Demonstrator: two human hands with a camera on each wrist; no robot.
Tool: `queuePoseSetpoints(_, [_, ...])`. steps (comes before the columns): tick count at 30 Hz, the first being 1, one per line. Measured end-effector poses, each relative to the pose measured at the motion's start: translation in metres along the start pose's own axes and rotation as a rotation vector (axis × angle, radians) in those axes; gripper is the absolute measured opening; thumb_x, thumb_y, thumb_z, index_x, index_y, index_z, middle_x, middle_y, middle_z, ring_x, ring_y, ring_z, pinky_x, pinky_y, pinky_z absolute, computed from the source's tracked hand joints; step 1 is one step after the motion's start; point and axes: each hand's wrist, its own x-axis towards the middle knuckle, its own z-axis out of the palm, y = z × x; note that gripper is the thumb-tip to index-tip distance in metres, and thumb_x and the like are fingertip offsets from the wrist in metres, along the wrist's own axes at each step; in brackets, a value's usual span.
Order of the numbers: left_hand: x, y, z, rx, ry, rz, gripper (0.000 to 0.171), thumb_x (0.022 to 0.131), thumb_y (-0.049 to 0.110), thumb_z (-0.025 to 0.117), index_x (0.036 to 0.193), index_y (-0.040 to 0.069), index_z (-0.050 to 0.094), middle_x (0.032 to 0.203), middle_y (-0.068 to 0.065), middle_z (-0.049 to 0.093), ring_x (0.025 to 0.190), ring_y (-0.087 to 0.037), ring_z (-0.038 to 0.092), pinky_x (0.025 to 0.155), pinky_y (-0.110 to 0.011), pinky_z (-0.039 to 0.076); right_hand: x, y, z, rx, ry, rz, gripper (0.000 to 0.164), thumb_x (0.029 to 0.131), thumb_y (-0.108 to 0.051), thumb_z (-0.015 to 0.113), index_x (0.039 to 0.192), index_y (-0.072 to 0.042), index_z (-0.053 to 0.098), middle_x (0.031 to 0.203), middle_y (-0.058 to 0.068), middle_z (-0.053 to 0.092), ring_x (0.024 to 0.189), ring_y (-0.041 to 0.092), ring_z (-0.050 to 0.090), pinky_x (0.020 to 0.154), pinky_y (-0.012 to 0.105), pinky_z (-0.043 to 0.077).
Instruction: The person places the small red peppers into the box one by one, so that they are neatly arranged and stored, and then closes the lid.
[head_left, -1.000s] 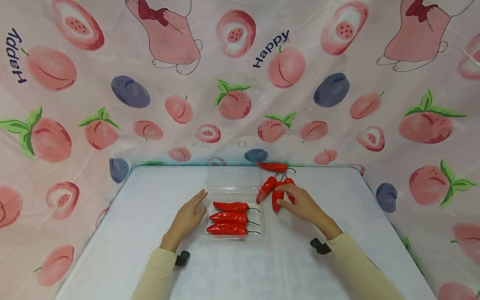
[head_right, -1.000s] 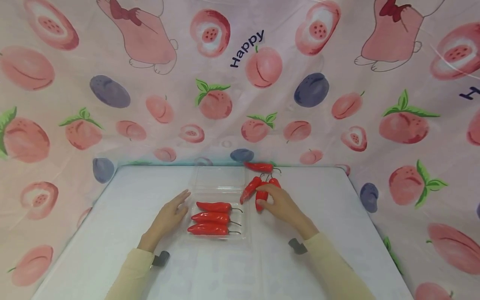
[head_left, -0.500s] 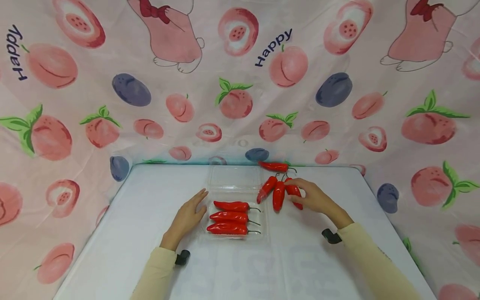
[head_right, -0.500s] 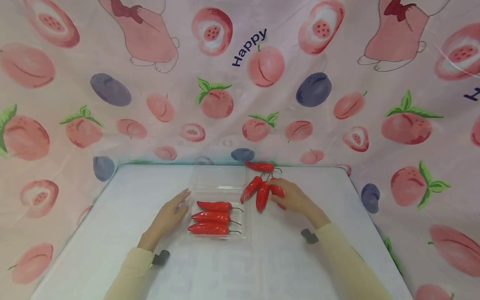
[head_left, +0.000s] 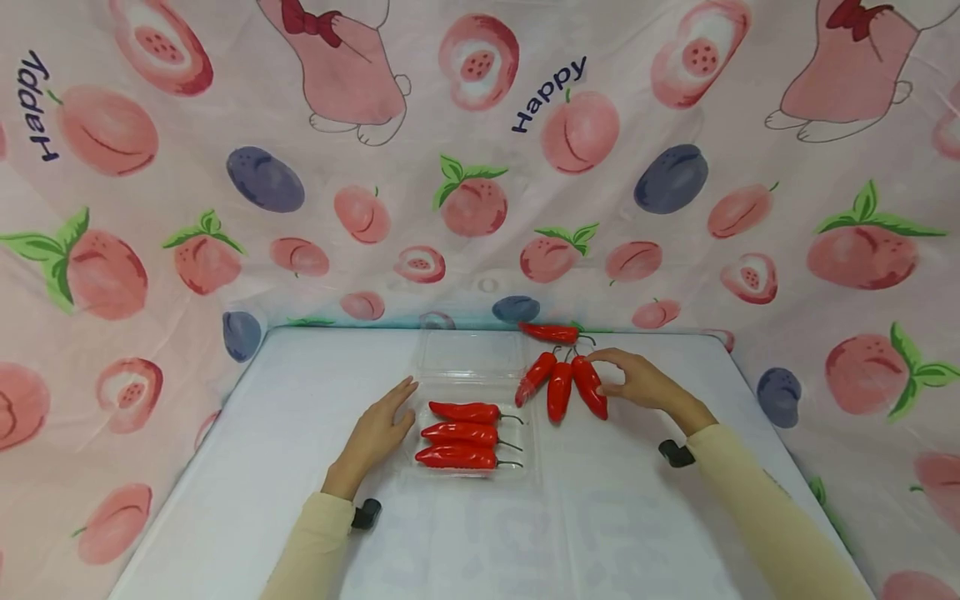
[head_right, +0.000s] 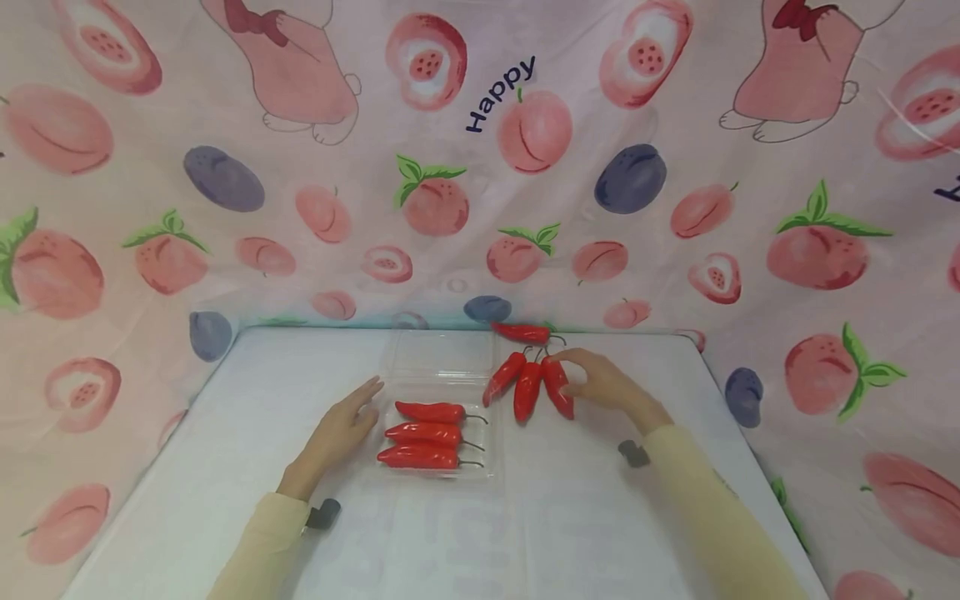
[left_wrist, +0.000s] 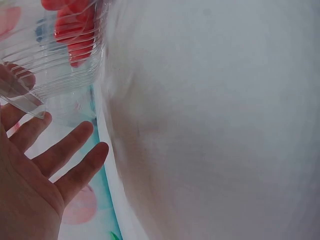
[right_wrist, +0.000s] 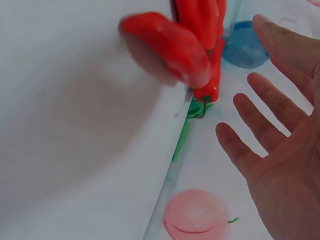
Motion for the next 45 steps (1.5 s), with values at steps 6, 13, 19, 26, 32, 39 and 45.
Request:
queuePoseSetpoints(6, [-0.001, 0.001, 0.0, 0.003, 0.002, 0.005, 0.054, 0.097, 0.025, 0.057, 0.149, 0.02, 0.044, 0.158, 0.0, 0.039, 0.143, -0.03, 0.042, 0.112, -0.056, 0.039, 0.009, 0.013, 0.0, -0.029, -0.036, 0.024, 0.062, 0.084, -0.014, 0.076, 0.141, -0.013, 0.051, 0.144, 0.015, 0.051, 0.135, 0.041, 0.042, 0.103, 0.066, 0.042])
queuePoseSetpoints(13, [-0.001, 0.002, -0.001, 0.004, 0.011, 0.011, 0.054, 0.096, 0.025, 0.058, 0.149, 0.019, 0.045, 0.157, 0.0, 0.04, 0.143, -0.03, 0.042, 0.112, -0.056, 0.039, 0.018, 0.021, 0.001, -0.069, -0.071, 0.041, 0.064, 0.083, -0.014, 0.077, 0.141, -0.014, 0.052, 0.146, 0.016, 0.05, 0.136, 0.041, 0.041, 0.106, 0.067, 0.04])
queuePoseSetpoints(19, [-0.001, 0.001, 0.0, 0.006, 0.005, -0.004, 0.055, 0.096, 0.026, 0.058, 0.149, 0.022, 0.043, 0.158, 0.002, 0.039, 0.144, -0.029, 0.041, 0.112, -0.056, 0.039, 0.023, 0.025, 0.002, -0.091, -0.083, 0.048, 0.064, 0.082, -0.013, 0.077, 0.141, -0.015, 0.052, 0.146, 0.017, 0.049, 0.137, 0.041, 0.04, 0.107, 0.065, 0.039])
queuePoseSetpoints(26, [-0.001, 0.001, 0.0, 0.004, 0.002, -0.009, 0.055, 0.097, 0.025, 0.057, 0.149, 0.022, 0.043, 0.158, 0.002, 0.038, 0.144, -0.029, 0.041, 0.113, -0.056, 0.039, 0.029, 0.031, 0.005, -0.121, -0.102, 0.069, 0.065, 0.082, -0.016, 0.078, 0.141, -0.018, 0.052, 0.148, 0.018, 0.046, 0.139, 0.042, 0.038, 0.107, 0.066, 0.038])
queuePoseSetpoints(32, [-0.002, 0.002, -0.001, 0.012, -0.003, -0.013, 0.055, 0.096, 0.027, 0.058, 0.15, 0.023, 0.043, 0.158, 0.002, 0.038, 0.144, -0.029, 0.041, 0.112, -0.056, 0.039, 0.033, 0.033, 0.007, -0.162, -0.113, 0.076, 0.064, 0.082, -0.018, 0.078, 0.141, -0.02, 0.054, 0.15, 0.02, 0.043, 0.139, 0.044, 0.037, 0.105, 0.066, 0.041])
queuePoseSetpoints(39, [-0.001, 0.002, 0.0, 0.013, 0.013, 0.0, 0.054, 0.096, 0.025, 0.058, 0.148, 0.021, 0.045, 0.157, 0.001, 0.041, 0.142, -0.03, 0.043, 0.111, -0.056, 0.04, 0.034, 0.033, 0.009, -0.176, -0.133, 0.069, 0.059, 0.084, -0.021, 0.076, 0.139, -0.019, 0.057, 0.15, 0.021, 0.043, 0.139, 0.045, 0.036, 0.105, 0.066, 0.041])
queuePoseSetpoints(45, [-0.001, 0.002, 0.0, 0.02, 0.007, -0.003, 0.055, 0.096, 0.025, 0.058, 0.149, 0.02, 0.044, 0.158, 0.0, 0.04, 0.142, -0.03, 0.043, 0.111, -0.057, 0.04, 0.034, 0.034, 0.011, -0.176, -0.157, 0.04, 0.052, 0.09, -0.013, 0.068, 0.14, -0.019, 0.056, 0.148, 0.022, 0.043, 0.137, 0.045, 0.038, 0.106, 0.065, 0.041])
